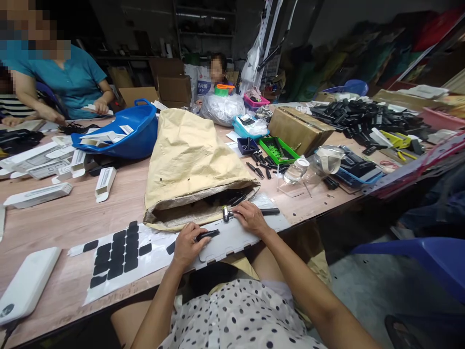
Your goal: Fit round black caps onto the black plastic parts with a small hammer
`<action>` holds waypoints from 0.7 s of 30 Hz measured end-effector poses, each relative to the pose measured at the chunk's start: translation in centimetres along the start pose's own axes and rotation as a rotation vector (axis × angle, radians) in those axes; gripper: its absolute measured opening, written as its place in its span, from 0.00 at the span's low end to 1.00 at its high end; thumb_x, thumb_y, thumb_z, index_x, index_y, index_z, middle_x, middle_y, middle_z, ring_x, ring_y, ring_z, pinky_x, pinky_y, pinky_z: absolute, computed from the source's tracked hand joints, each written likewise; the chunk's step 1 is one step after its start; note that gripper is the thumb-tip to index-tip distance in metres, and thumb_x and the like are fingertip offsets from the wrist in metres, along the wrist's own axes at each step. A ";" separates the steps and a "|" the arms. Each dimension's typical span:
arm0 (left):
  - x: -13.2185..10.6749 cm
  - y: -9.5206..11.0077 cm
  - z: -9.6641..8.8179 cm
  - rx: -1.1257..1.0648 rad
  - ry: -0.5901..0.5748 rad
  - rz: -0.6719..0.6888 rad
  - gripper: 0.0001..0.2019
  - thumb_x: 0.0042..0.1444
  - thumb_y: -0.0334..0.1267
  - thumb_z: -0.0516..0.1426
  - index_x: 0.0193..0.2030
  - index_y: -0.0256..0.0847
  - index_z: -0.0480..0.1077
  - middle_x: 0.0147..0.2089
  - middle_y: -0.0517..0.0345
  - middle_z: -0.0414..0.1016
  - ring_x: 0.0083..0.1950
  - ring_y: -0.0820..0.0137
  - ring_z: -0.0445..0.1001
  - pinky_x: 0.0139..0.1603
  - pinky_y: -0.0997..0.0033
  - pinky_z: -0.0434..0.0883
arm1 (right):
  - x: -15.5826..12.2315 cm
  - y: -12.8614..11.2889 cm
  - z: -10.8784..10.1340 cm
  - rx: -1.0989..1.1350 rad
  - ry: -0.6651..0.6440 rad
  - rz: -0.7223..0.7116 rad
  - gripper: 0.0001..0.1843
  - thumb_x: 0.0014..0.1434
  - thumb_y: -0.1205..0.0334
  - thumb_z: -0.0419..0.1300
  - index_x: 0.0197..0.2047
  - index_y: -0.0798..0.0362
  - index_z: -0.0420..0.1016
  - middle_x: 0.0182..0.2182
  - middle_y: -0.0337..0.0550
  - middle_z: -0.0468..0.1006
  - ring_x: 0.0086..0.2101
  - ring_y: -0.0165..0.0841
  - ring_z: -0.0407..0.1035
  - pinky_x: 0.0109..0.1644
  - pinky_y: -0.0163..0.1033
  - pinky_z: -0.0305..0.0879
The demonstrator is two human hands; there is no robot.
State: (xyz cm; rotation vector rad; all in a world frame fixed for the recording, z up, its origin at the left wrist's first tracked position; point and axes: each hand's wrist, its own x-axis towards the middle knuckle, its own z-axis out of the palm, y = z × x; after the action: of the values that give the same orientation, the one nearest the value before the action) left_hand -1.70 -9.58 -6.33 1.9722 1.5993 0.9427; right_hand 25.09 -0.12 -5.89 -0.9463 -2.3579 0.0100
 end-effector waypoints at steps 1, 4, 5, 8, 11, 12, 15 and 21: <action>0.0 0.0 0.0 0.005 -0.002 0.007 0.08 0.57 0.43 0.62 0.41 0.46 0.81 0.35 0.56 0.74 0.40 0.63 0.73 0.44 0.64 0.72 | -0.1 -0.1 0.0 0.002 0.002 0.006 0.08 0.67 0.66 0.57 0.43 0.50 0.78 0.36 0.45 0.76 0.37 0.38 0.68 0.42 0.42 0.66; 0.0 0.0 -0.1 0.027 -0.001 0.027 0.08 0.57 0.42 0.62 0.41 0.46 0.80 0.36 0.56 0.74 0.40 0.63 0.73 0.44 0.63 0.72 | -0.1 -0.2 0.0 0.002 -0.015 0.036 0.07 0.65 0.66 0.58 0.43 0.50 0.77 0.36 0.45 0.76 0.38 0.38 0.68 0.43 0.42 0.66; 0.0 0.1 -0.1 0.033 -0.002 0.033 0.08 0.57 0.42 0.62 0.41 0.46 0.80 0.36 0.56 0.75 0.40 0.63 0.73 0.44 0.63 0.72 | 0.0 -0.3 0.0 0.004 -0.020 0.044 0.07 0.65 0.65 0.59 0.44 0.49 0.77 0.36 0.45 0.76 0.38 0.38 0.68 0.43 0.42 0.66; 0.0 0.1 -0.2 0.041 -0.006 0.048 0.09 0.59 0.43 0.60 0.42 0.46 0.79 0.36 0.56 0.75 0.40 0.63 0.74 0.43 0.63 0.72 | 0.1 -0.3 0.0 0.004 -0.021 0.058 0.06 0.64 0.65 0.60 0.44 0.49 0.78 0.36 0.44 0.76 0.38 0.38 0.68 0.43 0.42 0.66; 0.0 -0.1 -0.4 0.032 0.001 0.049 0.10 0.62 0.44 0.56 0.42 0.45 0.78 0.37 0.56 0.76 0.40 0.63 0.74 0.45 0.63 0.73 | 0.2 -0.4 0.1 -0.007 -0.013 0.068 0.06 0.63 0.65 0.61 0.43 0.50 0.78 0.36 0.44 0.76 0.38 0.38 0.68 0.43 0.42 0.67; 0.0 -0.1 -0.4 0.029 0.006 0.045 0.11 0.63 0.44 0.55 0.42 0.45 0.78 0.37 0.55 0.76 0.41 0.63 0.75 0.45 0.62 0.73 | 0.2 -0.4 0.2 -0.010 -0.014 0.073 0.06 0.63 0.65 0.61 0.42 0.50 0.78 0.36 0.44 0.76 0.38 0.38 0.68 0.44 0.42 0.67; 0.1 -0.4 -0.4 0.028 0.021 0.032 0.13 0.65 0.45 0.52 0.41 0.45 0.77 0.39 0.55 0.77 0.43 0.62 0.75 0.46 0.62 0.74 | 0.3 -0.5 0.2 -0.014 -0.026 0.092 0.05 0.63 0.64 0.61 0.43 0.50 0.78 0.36 0.44 0.76 0.38 0.38 0.68 0.44 0.42 0.67; 0.2 -0.5 -0.4 0.024 0.027 0.060 0.13 0.65 0.44 0.51 0.39 0.45 0.76 0.38 0.55 0.77 0.41 0.63 0.75 0.45 0.63 0.74 | 0.3 -0.4 0.2 0.000 -0.039 0.102 0.05 0.63 0.64 0.62 0.43 0.50 0.78 0.36 0.44 0.76 0.39 0.38 0.68 0.44 0.42 0.66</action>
State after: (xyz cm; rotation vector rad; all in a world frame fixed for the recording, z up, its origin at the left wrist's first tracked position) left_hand -2.31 -9.33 -6.41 2.0423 1.5806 0.9819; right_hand 24.59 -0.15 -5.81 -1.0744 -2.3426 0.0692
